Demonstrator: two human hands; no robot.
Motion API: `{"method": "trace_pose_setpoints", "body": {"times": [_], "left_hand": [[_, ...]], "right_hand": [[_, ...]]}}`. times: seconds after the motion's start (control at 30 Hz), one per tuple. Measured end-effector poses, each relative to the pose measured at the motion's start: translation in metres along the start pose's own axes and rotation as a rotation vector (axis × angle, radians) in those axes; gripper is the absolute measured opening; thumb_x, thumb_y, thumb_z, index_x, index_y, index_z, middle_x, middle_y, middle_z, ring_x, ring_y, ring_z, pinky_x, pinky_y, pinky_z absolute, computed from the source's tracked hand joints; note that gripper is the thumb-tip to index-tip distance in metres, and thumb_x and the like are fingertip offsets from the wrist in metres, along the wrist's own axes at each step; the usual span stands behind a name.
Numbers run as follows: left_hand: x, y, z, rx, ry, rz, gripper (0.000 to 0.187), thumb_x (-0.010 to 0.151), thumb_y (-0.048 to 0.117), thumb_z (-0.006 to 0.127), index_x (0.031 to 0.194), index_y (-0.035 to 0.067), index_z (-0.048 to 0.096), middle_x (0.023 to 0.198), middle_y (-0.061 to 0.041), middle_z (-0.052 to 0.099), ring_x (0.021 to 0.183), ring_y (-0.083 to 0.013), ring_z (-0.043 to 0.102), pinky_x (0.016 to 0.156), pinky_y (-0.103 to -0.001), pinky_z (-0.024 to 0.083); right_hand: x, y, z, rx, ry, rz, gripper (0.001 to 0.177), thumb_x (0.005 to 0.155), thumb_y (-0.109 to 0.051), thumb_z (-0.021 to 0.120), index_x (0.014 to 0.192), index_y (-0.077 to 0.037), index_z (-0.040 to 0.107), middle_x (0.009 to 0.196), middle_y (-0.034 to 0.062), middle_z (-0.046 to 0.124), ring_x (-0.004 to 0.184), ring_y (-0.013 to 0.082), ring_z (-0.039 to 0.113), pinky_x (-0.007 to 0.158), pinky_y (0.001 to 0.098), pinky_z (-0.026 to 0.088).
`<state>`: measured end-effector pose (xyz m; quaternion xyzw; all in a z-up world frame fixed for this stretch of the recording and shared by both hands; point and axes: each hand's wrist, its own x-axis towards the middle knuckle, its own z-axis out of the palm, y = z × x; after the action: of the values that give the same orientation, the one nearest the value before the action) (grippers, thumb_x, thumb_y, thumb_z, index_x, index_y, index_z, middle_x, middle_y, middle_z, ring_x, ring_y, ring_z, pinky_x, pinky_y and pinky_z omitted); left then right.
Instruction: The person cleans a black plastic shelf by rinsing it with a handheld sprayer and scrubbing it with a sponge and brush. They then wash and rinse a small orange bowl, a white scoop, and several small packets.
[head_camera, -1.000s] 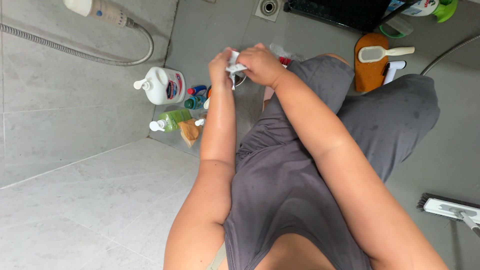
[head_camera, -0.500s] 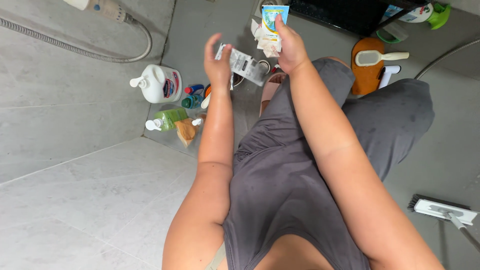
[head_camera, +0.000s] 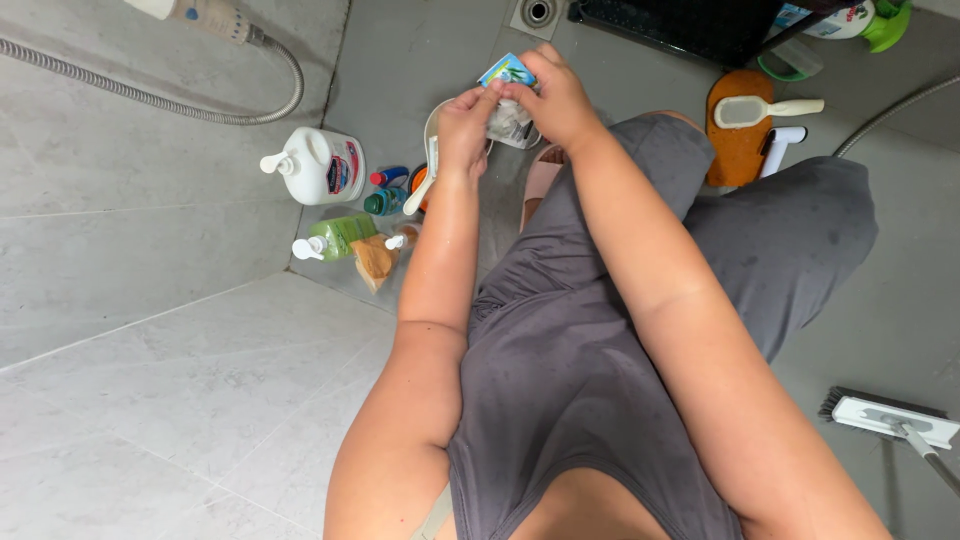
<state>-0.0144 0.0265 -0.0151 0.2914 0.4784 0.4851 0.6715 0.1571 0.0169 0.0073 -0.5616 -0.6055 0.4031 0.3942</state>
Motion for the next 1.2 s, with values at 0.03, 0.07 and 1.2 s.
{"method": "trace_pose_setpoints", "body": {"times": [0.03,0.07,1.2], "left_hand": [[0.002,-0.002,-0.001,-0.061,0.028,-0.019,0.021,0.095,0.014,0.077,0.099,-0.007,0.074,0.088,-0.011,0.075,0.074,-0.0152,0.068,0.066,-0.028,0.054],[0.004,-0.004,-0.003,-0.121,0.057,-0.039,0.021,0.094,0.014,0.077,0.099,-0.006,0.073,0.088,-0.011,0.074,0.074,-0.0165,0.069,0.066,-0.029,0.055],[0.015,0.012,-0.057,-0.488,0.073,0.141,0.024,0.099,0.003,0.066,0.121,-0.002,0.061,0.119,-0.018,0.071,0.110,-0.0281,0.070,0.100,-0.044,0.057]], "right_hand": [[-0.003,-0.010,-0.002,-0.082,0.117,-0.104,0.038,0.093,-0.026,0.082,0.121,-0.007,0.065,0.120,0.0082,0.056,0.114,0.0279,0.057,0.098,0.0377,0.046],[-0.008,-0.021,-0.002,-0.164,0.231,-0.210,0.044,0.090,-0.025,0.085,0.124,-0.007,0.064,0.123,0.0097,0.054,0.117,0.0313,0.053,0.098,0.0407,0.043],[0.009,0.060,0.019,0.144,0.166,0.108,0.009,0.096,0.000,0.059,0.102,-0.004,0.054,0.091,0.0021,0.070,0.071,0.0083,0.074,0.061,0.0264,0.056]]}}
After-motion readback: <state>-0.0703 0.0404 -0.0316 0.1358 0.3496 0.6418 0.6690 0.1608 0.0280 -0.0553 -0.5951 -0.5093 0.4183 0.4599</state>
